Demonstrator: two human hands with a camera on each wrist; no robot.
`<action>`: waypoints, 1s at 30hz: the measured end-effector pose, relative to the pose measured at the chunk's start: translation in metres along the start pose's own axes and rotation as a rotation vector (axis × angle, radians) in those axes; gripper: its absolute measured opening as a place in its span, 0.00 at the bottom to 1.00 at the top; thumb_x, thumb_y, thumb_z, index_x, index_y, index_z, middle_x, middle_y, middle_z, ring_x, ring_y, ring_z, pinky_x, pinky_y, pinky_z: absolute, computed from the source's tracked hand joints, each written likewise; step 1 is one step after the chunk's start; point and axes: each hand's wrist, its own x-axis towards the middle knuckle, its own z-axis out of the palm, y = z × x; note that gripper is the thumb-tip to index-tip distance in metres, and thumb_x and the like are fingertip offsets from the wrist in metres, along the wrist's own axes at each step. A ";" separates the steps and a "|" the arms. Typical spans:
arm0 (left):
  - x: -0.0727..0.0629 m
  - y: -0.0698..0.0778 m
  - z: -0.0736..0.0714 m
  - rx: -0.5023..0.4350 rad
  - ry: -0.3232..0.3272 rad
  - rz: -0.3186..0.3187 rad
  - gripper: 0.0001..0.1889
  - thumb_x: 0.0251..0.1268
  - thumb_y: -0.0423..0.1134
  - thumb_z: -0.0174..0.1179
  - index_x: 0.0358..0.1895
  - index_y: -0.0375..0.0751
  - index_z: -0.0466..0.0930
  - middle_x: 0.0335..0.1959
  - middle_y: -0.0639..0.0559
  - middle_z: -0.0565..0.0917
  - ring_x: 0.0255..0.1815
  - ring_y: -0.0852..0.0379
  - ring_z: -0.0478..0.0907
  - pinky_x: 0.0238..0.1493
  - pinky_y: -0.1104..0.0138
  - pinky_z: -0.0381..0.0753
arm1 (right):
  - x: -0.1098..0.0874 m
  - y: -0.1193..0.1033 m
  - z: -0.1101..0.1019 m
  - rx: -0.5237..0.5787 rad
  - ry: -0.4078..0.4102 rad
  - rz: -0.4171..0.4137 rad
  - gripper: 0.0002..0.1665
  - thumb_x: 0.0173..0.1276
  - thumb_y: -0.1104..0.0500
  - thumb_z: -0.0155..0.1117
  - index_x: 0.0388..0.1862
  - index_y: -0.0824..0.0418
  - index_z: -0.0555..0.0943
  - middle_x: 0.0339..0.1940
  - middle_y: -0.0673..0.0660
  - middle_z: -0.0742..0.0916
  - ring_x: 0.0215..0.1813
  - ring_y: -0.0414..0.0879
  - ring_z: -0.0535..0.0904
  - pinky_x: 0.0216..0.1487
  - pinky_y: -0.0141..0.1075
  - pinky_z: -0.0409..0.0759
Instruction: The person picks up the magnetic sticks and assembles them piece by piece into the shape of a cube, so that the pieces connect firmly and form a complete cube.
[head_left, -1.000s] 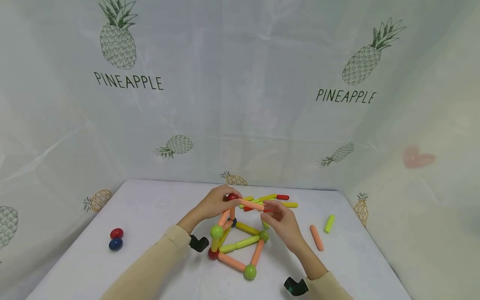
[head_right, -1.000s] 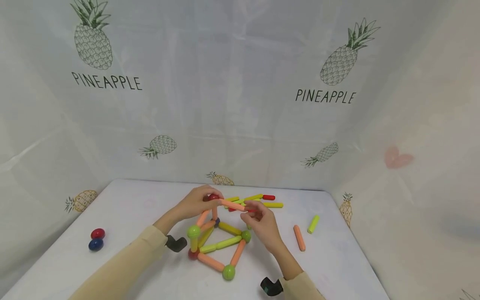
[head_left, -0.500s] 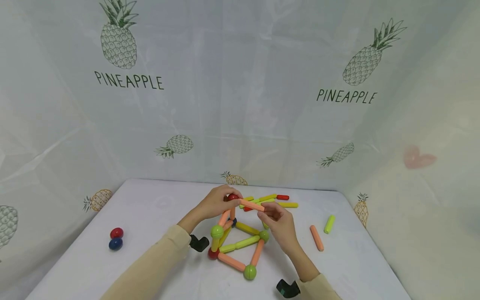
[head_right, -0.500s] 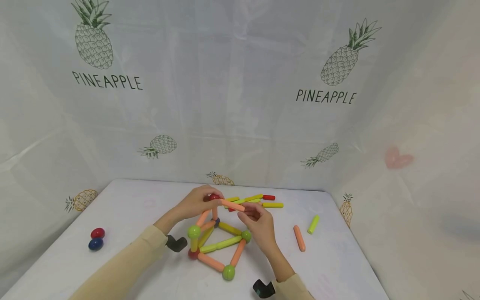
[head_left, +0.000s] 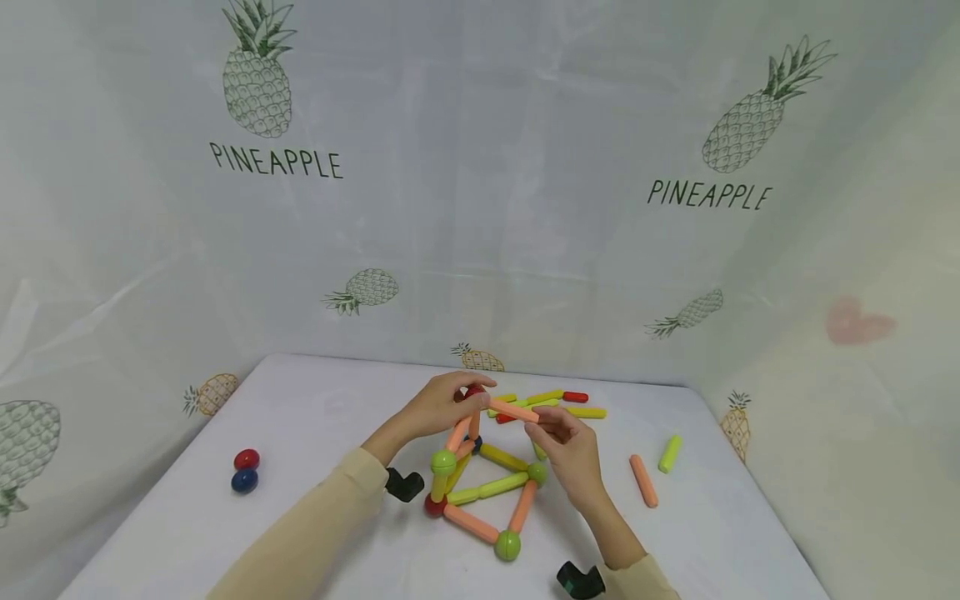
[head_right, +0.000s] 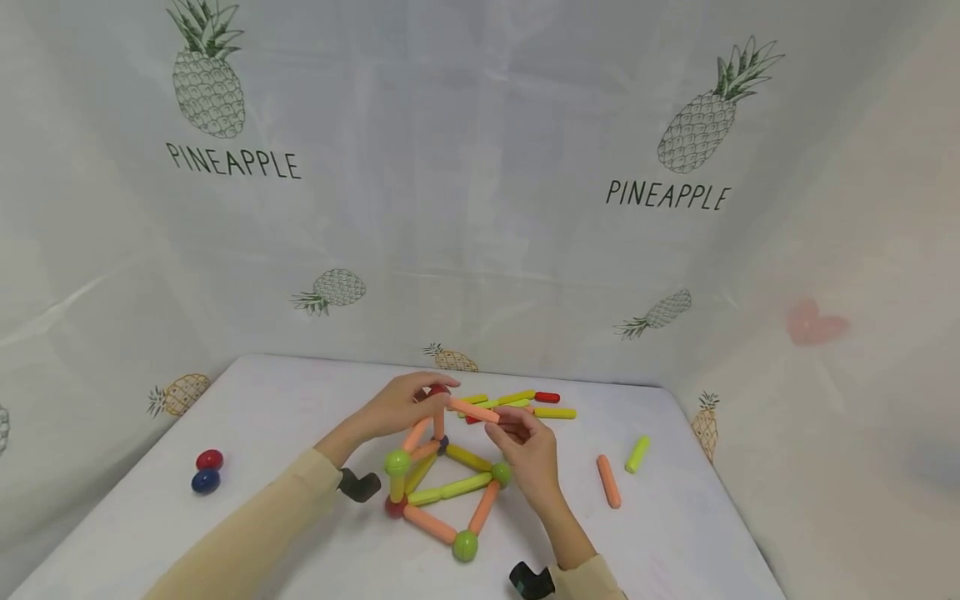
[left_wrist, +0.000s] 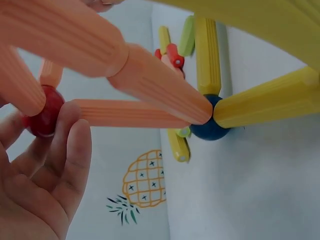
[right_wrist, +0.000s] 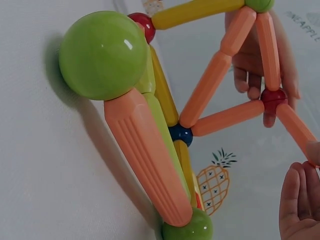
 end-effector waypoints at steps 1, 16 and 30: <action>-0.002 0.000 -0.002 -0.007 -0.003 -0.001 0.21 0.83 0.56 0.57 0.72 0.59 0.79 0.45 0.60 0.87 0.41 0.60 0.80 0.42 0.63 0.82 | 0.000 0.000 0.000 0.004 -0.003 0.000 0.20 0.69 0.55 0.78 0.58 0.59 0.87 0.46 0.58 0.91 0.46 0.45 0.88 0.45 0.35 0.88; -0.102 -0.028 -0.086 0.168 0.183 -0.082 0.22 0.78 0.46 0.65 0.71 0.54 0.78 0.58 0.53 0.86 0.48 0.57 0.84 0.45 0.62 0.85 | -0.001 0.000 0.008 0.029 -0.010 0.026 0.18 0.68 0.56 0.79 0.56 0.55 0.88 0.47 0.58 0.91 0.47 0.47 0.87 0.44 0.33 0.87; -0.240 -0.107 -0.131 0.451 0.312 -0.190 0.24 0.61 0.45 0.80 0.60 0.50 0.84 0.45 0.55 0.83 0.38 0.65 0.78 0.33 0.69 0.79 | -0.002 0.000 0.005 0.019 -0.008 0.010 0.17 0.68 0.57 0.79 0.54 0.55 0.88 0.48 0.57 0.91 0.49 0.46 0.89 0.50 0.32 0.87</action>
